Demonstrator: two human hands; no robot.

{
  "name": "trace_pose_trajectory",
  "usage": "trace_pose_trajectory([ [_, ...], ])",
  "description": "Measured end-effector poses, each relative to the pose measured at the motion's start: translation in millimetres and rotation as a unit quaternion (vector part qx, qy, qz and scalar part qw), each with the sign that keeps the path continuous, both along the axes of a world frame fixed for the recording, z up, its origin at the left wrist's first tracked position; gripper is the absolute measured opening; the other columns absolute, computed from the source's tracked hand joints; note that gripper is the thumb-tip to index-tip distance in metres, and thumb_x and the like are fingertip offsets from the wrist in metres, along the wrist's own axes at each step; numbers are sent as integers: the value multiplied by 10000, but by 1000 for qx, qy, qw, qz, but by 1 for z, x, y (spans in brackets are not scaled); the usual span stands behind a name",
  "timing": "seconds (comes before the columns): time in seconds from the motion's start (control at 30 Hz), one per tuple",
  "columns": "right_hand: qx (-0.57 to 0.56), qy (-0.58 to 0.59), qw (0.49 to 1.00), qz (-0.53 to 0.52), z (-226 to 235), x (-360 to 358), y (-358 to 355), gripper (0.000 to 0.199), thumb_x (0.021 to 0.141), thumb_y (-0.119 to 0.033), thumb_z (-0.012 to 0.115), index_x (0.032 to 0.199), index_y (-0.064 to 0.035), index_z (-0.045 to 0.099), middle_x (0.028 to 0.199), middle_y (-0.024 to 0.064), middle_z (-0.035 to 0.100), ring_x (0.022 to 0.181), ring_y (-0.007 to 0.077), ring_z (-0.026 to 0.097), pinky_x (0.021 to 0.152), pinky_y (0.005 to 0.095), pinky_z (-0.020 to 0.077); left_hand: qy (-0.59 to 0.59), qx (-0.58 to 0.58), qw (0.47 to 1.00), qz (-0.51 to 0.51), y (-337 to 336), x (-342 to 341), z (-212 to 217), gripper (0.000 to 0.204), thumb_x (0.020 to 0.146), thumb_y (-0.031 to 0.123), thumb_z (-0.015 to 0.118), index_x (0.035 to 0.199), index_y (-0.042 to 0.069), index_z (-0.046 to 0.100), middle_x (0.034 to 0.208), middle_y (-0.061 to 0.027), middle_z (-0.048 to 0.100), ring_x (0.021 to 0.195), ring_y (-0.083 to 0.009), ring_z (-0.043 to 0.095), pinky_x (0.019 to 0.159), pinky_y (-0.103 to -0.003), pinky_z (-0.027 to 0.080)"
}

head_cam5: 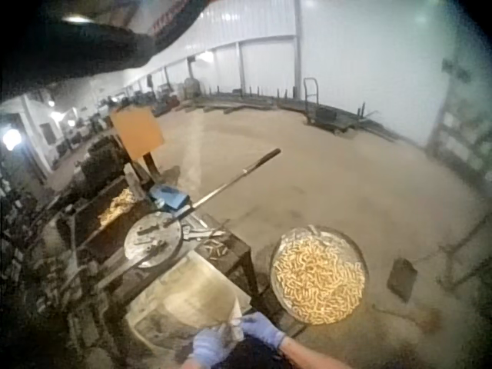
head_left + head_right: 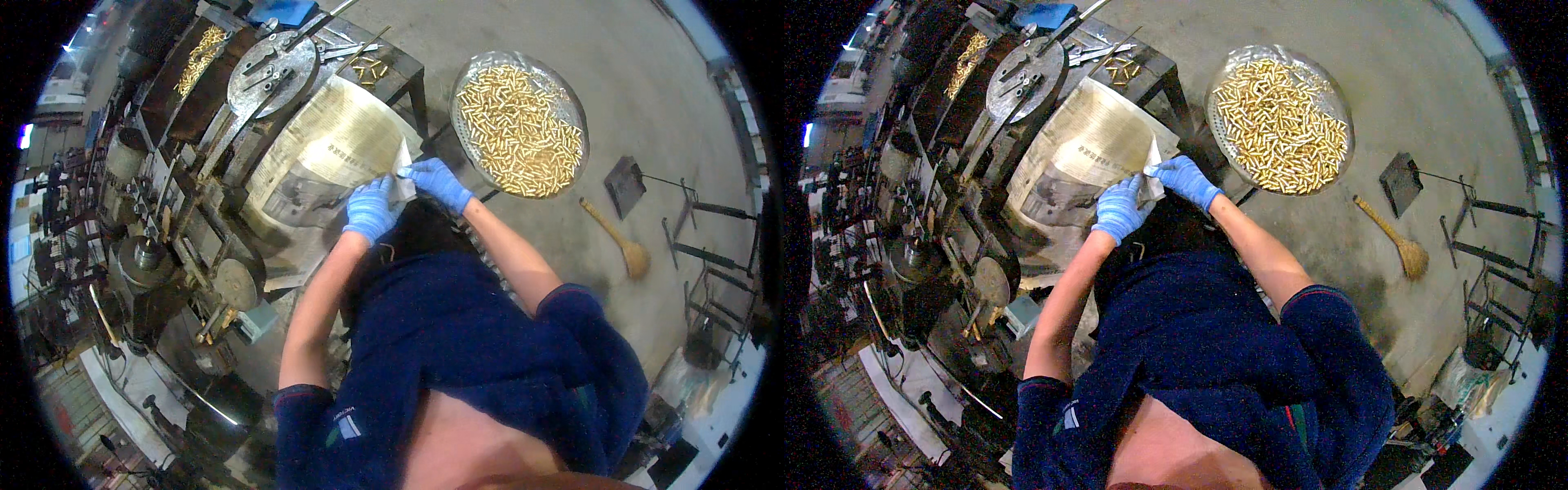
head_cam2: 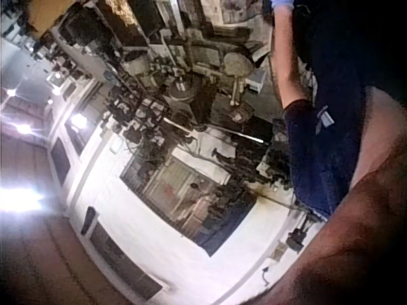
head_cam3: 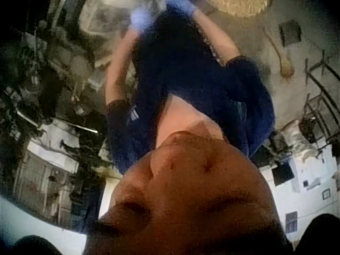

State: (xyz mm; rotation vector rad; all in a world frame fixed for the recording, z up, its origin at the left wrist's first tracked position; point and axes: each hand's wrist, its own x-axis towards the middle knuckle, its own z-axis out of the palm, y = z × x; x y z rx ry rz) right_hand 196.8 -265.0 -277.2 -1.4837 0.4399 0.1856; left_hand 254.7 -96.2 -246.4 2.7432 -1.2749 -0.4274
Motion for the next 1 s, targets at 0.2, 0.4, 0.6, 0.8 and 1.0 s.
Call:
trace_pose_trajectory([
  [0.2,-34,6,998,53,7,6,-6,384,784,-383,686,858,-6,699,600,-8,576,563,62,462,560,264,425,-60,-54,997,-20,-10,-2,-12,548,755,388,608,1162,33,512,1053,-154,589,956,-299,574,868,-396,416],
  [0.4,-63,46,993,91,26,11,-16,376,779,-407,682,829,-36,710,610,28,610,578,68,505,598,261,447,-22,-54,998,-2,-12,-8,-11,405,772,322,585,1070,49,587,882,-146,633,835,-303,608,768,-402,464],
  [0.6,-52,28,996,66,27,12,-17,384,782,-420,676,857,-45,713,621,37,616,608,84,525,641,261,454,46,-102,993,40,-7,-5,-15,354,784,308,595,1047,74,630,824,-166,650,720,-334,625,675,-417,497],
  [0.8,-50,46,996,66,25,7,-18,392,783,-424,675,865,-43,712,609,30,600,602,88,514,641,266,453,147,-101,984,20,-1,7,-8,320,799,361,604,967,98,673,817,-171,644,746,-332,627,685,-400,501],
  [1.0,-59,49,994,73,4,6,-23,397,788,-438,661,865,-52,711,682,60,651,643,88,556,673,272,469,139,-45,989,-14,-4,12,-4,325,789,375,619,910,81,684,788,-179,640,736,-327,631,673,-383,502],
])
